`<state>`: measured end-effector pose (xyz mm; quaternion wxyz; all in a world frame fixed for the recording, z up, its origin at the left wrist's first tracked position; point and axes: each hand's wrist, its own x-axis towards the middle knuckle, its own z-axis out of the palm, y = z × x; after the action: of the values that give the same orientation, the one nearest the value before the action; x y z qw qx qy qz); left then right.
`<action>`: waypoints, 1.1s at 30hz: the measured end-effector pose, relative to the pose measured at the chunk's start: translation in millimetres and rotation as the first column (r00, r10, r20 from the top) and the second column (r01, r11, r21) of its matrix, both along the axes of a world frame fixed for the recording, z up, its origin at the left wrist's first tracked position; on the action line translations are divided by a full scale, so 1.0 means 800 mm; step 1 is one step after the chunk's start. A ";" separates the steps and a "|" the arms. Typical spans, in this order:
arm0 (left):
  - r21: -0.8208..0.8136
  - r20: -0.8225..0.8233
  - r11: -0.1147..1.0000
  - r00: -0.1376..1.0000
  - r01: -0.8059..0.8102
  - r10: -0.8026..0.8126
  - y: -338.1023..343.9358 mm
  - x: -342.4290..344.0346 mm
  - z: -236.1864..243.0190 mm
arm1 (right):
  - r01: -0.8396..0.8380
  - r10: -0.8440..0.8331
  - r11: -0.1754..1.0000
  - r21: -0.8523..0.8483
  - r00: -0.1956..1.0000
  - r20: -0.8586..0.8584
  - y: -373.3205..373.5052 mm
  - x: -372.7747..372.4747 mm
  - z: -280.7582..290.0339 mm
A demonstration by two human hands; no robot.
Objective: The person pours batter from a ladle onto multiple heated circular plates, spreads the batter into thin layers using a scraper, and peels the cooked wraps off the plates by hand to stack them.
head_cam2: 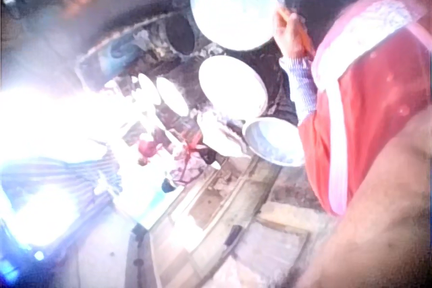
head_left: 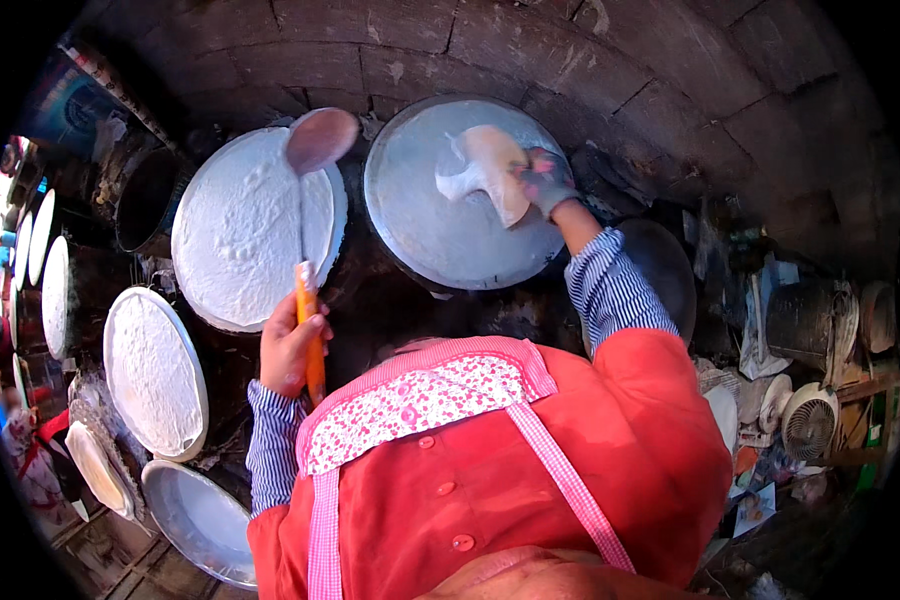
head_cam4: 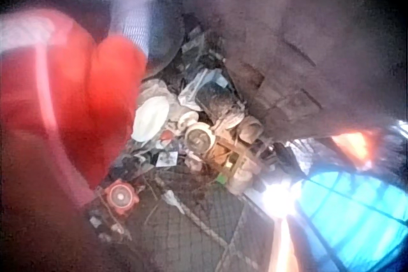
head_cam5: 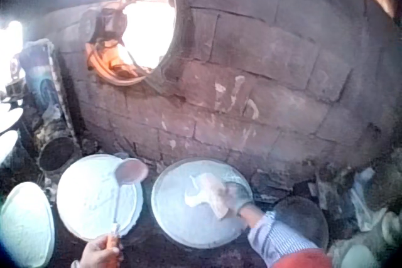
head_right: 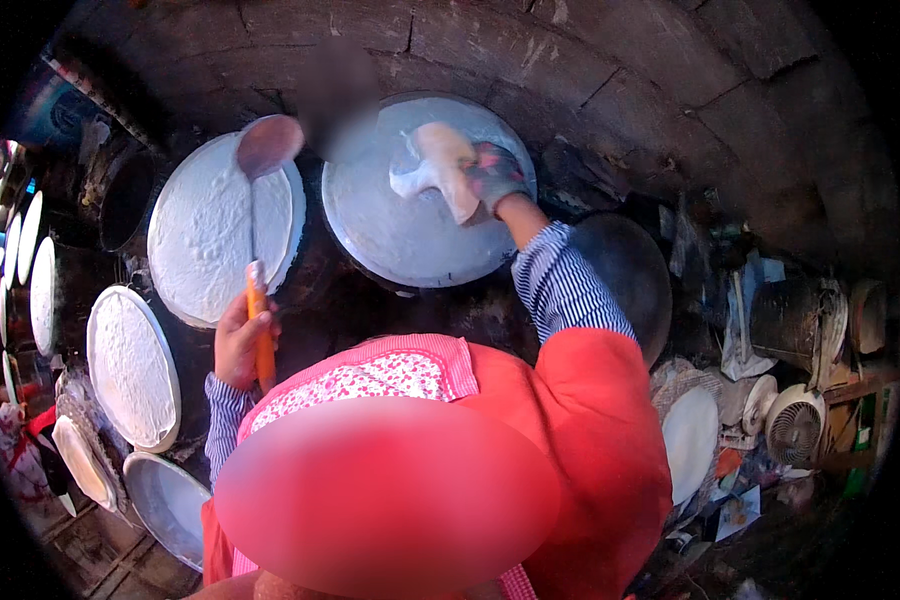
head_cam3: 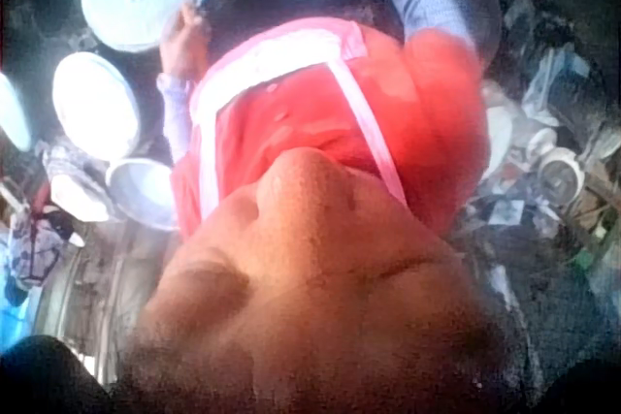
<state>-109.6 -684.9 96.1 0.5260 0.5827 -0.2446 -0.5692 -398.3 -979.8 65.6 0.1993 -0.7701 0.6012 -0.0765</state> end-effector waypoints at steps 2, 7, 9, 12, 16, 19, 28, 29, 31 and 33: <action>0.090 0.070 0.990 0.991 0.108 -0.114 -0.027 -0.011 -0.009 | 0.347 -0.444 0.879 0.328 0.845 0.298 0.015 -0.036 -0.035; 0.156 0.295 0.944 0.899 0.290 -0.324 -0.079 -0.053 -0.058 | 0.332 -0.414 0.910 0.249 0.756 0.507 0.062 -0.010 -0.107; 0.172 0.290 0.943 0.900 0.286 -0.326 -0.082 -0.065 -0.058 | 0.370 -0.459 0.886 0.280 0.780 0.425 0.054 0.028 -0.107; 0.164 0.100 0.940 0.943 0.298 -0.317 -0.088 -0.071 -0.045 | 0.183 -0.151 0.963 0.199 0.975 -0.164 0.021 0.082 -0.061; -0.102 -0.438 0.977 0.873 0.187 -0.213 -0.087 -0.058 -0.004 | 0.151 -0.063 0.935 -0.322 0.961 0.269 -0.016 0.070 -0.051; -0.141 -0.511 0.981 0.839 0.136 -0.189 -0.088 -0.055 0.006 | 0.087 0.048 0.957 -0.276 0.892 0.449 0.000 0.084 0.057; -0.079 -0.700 0.958 0.669 0.275 -0.250 -0.089 -0.067 0.045 | -0.372 0.496 0.842 -0.390 0.818 0.290 -0.022 0.071 0.119; -0.078 -0.720 0.957 0.648 0.280 -0.248 -0.085 -0.067 0.043 | -0.300 0.374 0.928 -0.223 0.754 0.540 -0.035 0.070 0.105; -0.063 -0.760 0.959 0.610 0.276 -0.226 -0.078 -0.068 0.044 | -0.332 0.184 0.943 -0.025 0.456 0.871 -0.061 0.055 0.088; -0.050 -0.787 0.966 0.586 0.255 -0.195 -0.064 -0.070 0.045 | -0.249 0.148 0.968 -0.027 0.483 0.863 -0.062 0.050 0.085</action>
<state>-165.7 -736.3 132.1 0.4828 0.2566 -0.0419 -0.8362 -357.9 -1029.4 133.7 0.5170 -0.6832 0.3331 -0.3936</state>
